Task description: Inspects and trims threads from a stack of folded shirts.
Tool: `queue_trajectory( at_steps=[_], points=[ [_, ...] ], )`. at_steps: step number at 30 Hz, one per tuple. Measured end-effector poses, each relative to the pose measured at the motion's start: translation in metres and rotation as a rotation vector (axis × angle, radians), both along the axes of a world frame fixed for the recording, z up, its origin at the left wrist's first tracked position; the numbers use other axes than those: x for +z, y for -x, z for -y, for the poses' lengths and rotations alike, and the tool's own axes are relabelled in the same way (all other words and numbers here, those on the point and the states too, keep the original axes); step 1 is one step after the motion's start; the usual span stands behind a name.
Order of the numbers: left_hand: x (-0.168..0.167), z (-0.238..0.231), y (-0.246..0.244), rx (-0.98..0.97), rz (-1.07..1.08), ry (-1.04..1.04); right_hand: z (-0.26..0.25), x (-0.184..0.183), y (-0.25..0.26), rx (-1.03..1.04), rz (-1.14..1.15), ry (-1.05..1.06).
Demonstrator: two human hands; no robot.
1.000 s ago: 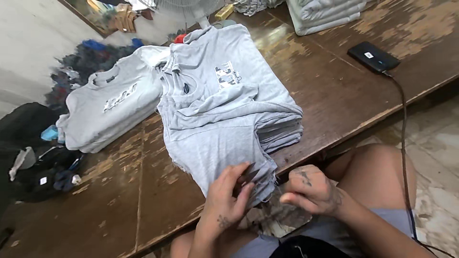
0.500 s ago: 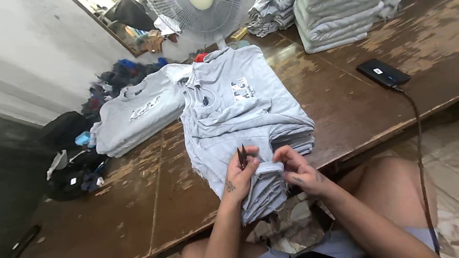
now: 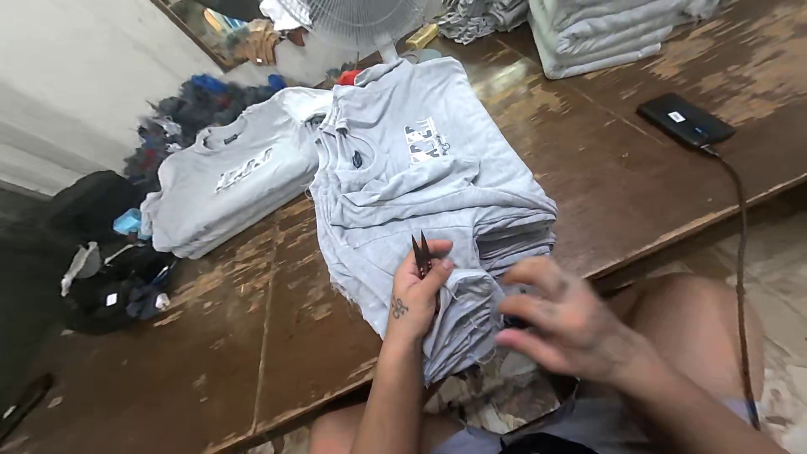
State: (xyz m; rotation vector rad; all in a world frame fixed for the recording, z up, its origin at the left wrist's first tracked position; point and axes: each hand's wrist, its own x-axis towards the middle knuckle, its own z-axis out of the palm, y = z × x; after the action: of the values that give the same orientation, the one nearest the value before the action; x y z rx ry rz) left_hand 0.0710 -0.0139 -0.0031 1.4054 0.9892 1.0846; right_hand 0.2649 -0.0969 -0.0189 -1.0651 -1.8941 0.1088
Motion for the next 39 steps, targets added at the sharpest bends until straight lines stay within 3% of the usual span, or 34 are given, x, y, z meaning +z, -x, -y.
queue_trajectory(
  at_steps=[3, 5, 8, 11, 13, 16, 20, 22, 25, 28, 33, 37, 39],
  points=[
    [0.003, 0.002, -0.002, 0.028, -0.005, 0.007, -0.033, -0.027, 0.037, -0.038, 0.012, -0.042],
    [0.002, 0.002, 0.004, 0.006, -0.014, -0.034, -0.034, -0.035, 0.035, 0.049, -0.224, -0.004],
    [-0.001, 0.002, 0.010, -0.010, -0.020, -0.066, -0.007, -0.025, -0.005, 0.336, -0.526, 0.181],
    [-0.007, 0.003, 0.011, -0.009, -0.003, -0.074, 0.018, -0.027, -0.049, 0.374, -0.413, 0.204],
    [-0.007, 0.002, 0.009, -0.007, 0.001, -0.073, 0.028, -0.024, -0.061, 0.260, -0.260, 0.185],
    [-0.007, 0.003, 0.008, -0.018, 0.040, -0.032, 0.022, -0.012, -0.032, 0.083, -0.112, 0.150],
    [-0.007, 0.008, 0.011, -0.083, 0.077, -0.066, -0.019, -0.013, 0.035, 0.018, -0.103, 0.100],
    [-0.004, 0.015, 0.019, -0.111, -0.050, -0.167, -0.031, -0.025, 0.051, 0.053, -0.198, 0.050],
    [0.013, 0.024, 0.044, -0.143, -0.522, -0.421, -0.019, -0.023, 0.038, 0.147, -0.285, 0.046],
    [0.038, 0.042, 0.064, -0.174, -0.909, -0.685, 0.000, -0.014, 0.019, 0.213, -0.209, 0.021],
    [0.068, 0.063, 0.056, -0.289, -1.053, -1.030, 0.009, -0.003, 0.010, 0.174, -0.140, -0.041],
    [0.058, 0.060, 0.042, -0.211, -1.148, -1.068, 0.014, -0.005, 0.012, 0.289, -0.203, -0.075],
    [0.054, 0.054, 0.045, -0.180, -1.092, -1.005, 0.019, -0.006, 0.007, 0.334, -0.182, -0.064]
  ],
)
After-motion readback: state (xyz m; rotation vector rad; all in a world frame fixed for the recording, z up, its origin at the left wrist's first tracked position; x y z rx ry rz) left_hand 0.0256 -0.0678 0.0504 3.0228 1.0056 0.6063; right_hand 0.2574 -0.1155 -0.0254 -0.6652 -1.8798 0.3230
